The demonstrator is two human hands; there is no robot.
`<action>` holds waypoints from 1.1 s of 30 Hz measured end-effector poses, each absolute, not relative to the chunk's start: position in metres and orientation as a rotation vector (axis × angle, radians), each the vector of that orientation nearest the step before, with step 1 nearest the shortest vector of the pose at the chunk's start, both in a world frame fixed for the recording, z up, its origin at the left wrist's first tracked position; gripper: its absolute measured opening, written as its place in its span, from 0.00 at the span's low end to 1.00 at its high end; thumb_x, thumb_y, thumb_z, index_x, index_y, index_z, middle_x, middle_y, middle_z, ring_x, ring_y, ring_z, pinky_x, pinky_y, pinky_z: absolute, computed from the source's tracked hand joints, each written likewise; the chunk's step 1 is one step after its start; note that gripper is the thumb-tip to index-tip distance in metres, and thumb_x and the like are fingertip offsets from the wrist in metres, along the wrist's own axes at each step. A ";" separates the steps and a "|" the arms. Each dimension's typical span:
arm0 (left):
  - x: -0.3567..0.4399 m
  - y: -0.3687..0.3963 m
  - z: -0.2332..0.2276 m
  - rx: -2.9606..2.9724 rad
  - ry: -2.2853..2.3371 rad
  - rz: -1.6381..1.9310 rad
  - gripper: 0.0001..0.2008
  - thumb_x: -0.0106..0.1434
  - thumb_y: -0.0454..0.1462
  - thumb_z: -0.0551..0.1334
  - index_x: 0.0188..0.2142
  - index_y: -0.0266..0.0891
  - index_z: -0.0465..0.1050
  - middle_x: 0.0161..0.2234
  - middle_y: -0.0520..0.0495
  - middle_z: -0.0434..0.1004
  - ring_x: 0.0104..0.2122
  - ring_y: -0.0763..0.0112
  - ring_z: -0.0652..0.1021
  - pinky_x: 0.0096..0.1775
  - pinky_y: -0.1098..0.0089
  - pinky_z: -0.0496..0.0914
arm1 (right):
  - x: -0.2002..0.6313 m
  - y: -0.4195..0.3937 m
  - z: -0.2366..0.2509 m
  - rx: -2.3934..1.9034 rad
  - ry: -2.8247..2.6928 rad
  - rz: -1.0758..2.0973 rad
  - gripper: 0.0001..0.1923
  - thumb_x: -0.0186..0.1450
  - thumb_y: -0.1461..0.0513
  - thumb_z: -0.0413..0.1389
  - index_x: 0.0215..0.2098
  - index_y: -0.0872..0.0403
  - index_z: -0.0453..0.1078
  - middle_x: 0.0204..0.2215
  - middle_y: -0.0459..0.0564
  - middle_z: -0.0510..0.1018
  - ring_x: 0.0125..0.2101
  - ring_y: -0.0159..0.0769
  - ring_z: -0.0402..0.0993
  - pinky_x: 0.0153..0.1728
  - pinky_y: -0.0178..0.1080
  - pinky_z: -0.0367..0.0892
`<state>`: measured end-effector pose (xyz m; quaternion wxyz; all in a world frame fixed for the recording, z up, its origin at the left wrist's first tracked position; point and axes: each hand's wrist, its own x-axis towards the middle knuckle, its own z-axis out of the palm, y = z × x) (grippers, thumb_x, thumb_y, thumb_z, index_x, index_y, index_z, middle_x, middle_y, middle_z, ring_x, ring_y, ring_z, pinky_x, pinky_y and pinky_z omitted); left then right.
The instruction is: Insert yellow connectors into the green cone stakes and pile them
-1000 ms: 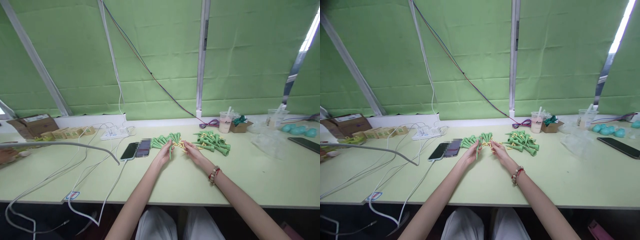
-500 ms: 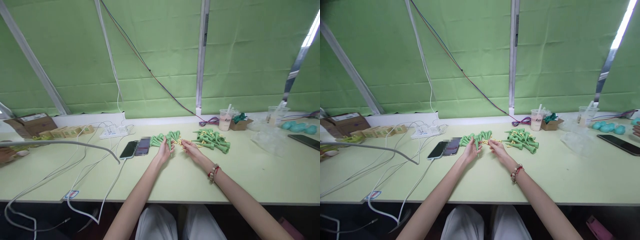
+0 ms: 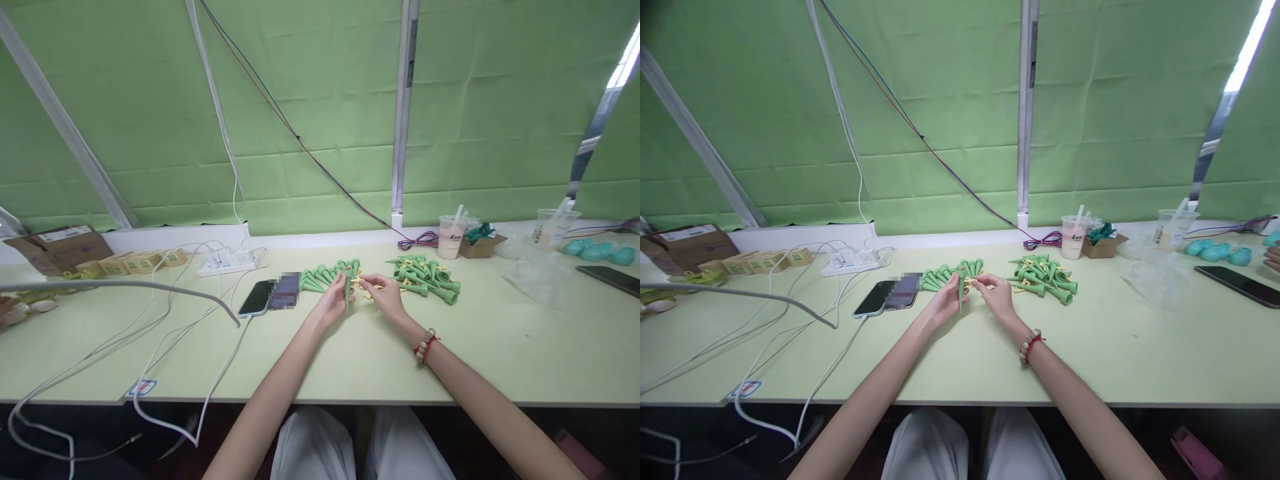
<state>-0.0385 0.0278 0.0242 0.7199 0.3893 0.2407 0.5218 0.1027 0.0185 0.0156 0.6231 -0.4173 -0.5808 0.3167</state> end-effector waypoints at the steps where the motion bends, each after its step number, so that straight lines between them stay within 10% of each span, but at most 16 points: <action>1: -0.038 0.027 0.024 0.861 0.535 1.150 0.13 0.55 0.40 0.65 0.40 0.43 0.69 0.29 0.53 0.68 0.24 0.79 0.67 0.23 0.77 0.59 | 0.103 0.018 0.015 -0.958 -1.337 0.720 0.11 0.52 0.56 0.60 0.29 0.55 0.77 0.31 0.54 0.81 0.30 0.40 0.74 0.27 0.38 0.68; 13: -0.037 0.021 0.027 0.969 0.579 1.192 0.16 0.52 0.42 0.67 0.38 0.44 0.64 0.30 0.55 0.67 0.27 0.78 0.68 0.26 0.76 0.58 | 0.101 0.021 0.012 -0.895 -1.323 0.756 0.13 0.51 0.54 0.61 0.25 0.56 0.75 0.27 0.53 0.79 0.25 0.36 0.73 0.21 0.36 0.67; 26: -0.039 0.021 0.024 1.398 0.798 1.251 0.22 0.55 0.47 0.63 0.46 0.44 0.61 0.23 0.57 0.59 0.24 0.77 0.62 0.28 0.75 0.56 | 0.106 0.026 0.005 -0.698 -0.976 1.655 0.04 0.51 0.64 0.62 0.26 0.55 0.73 0.24 0.45 0.74 0.23 0.24 0.69 0.30 0.29 0.70; 33: -0.034 0.034 0.011 1.122 0.885 1.261 0.18 0.57 0.46 0.62 0.41 0.41 0.61 0.23 0.56 0.63 0.20 0.80 0.65 0.22 0.77 0.57 | 0.100 0.029 -0.001 -0.985 -1.277 1.199 0.09 0.56 0.58 0.60 0.32 0.56 0.71 0.23 0.48 0.75 0.24 0.32 0.72 0.25 0.35 0.70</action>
